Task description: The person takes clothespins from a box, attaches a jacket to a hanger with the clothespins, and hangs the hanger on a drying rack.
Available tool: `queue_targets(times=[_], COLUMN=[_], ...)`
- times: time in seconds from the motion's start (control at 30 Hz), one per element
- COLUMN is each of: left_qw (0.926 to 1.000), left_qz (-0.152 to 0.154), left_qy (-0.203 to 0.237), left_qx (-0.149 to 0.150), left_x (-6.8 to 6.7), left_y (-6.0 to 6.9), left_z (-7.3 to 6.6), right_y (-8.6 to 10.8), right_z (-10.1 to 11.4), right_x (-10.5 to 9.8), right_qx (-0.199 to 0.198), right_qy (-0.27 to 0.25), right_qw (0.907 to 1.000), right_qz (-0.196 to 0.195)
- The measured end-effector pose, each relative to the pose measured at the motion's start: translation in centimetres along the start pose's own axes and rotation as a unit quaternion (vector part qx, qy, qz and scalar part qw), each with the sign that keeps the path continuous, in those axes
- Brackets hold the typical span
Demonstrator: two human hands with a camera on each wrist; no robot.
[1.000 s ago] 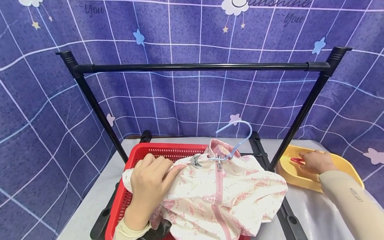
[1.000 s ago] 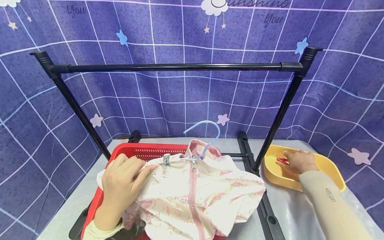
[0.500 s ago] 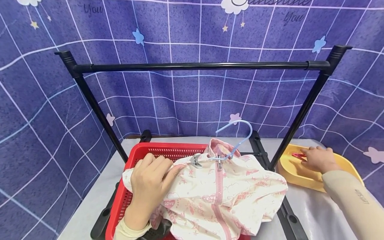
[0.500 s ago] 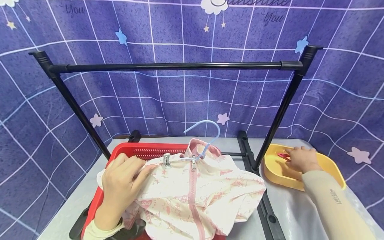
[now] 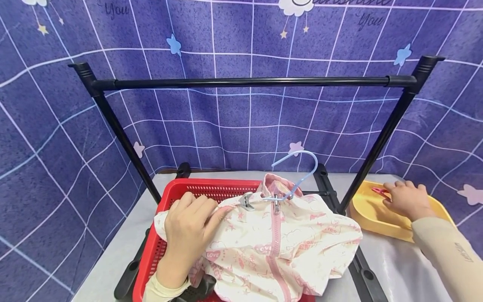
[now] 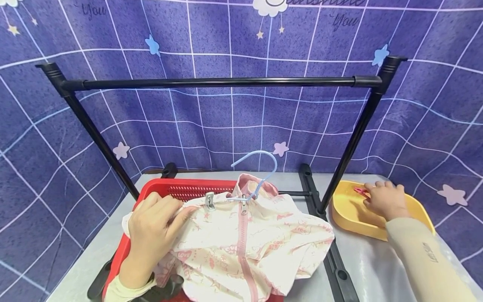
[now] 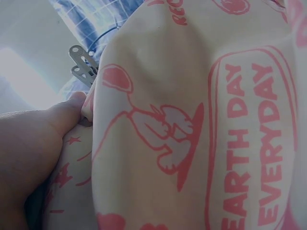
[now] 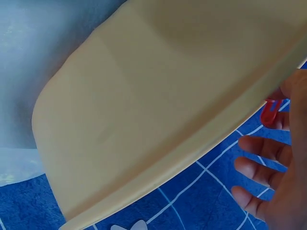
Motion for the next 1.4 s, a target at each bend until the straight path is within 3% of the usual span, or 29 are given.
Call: queue_targets(times=[0.7,0.97,1.4], left_qw=[1.0,1.0,1.0], left_qz=[-0.002,0.002,-0.002], left_qy=[0.001,0.003,0.002], left_qx=[0.003,0.0,0.003], left_x=[0.0,0.0,-0.1], left_y=[-0.1,0.0,0.0], left_z=[-0.1,0.0,0.0], right_y=[1.4,1.9,2.5], right_z=[0.8,1.5,2.8], right_x=[-1.0,-1.1,-2.0], right_qx=[-0.033,-0.07,-0.093], right_qy=[0.027,0.032,0.03], right_qw=[0.9963,0.9875,0.9783], right_qz=[-0.075,-0.138,-0.183])
Point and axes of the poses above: each hand's wrist, its own y-axis away from the middle knuckle, its own x-axis out of the palm, z = x × y, the point moved 5 cm from there along -y, towards the middle knuckle, and after that the axes turned 12 degrees about z, right-handed, at the moved point
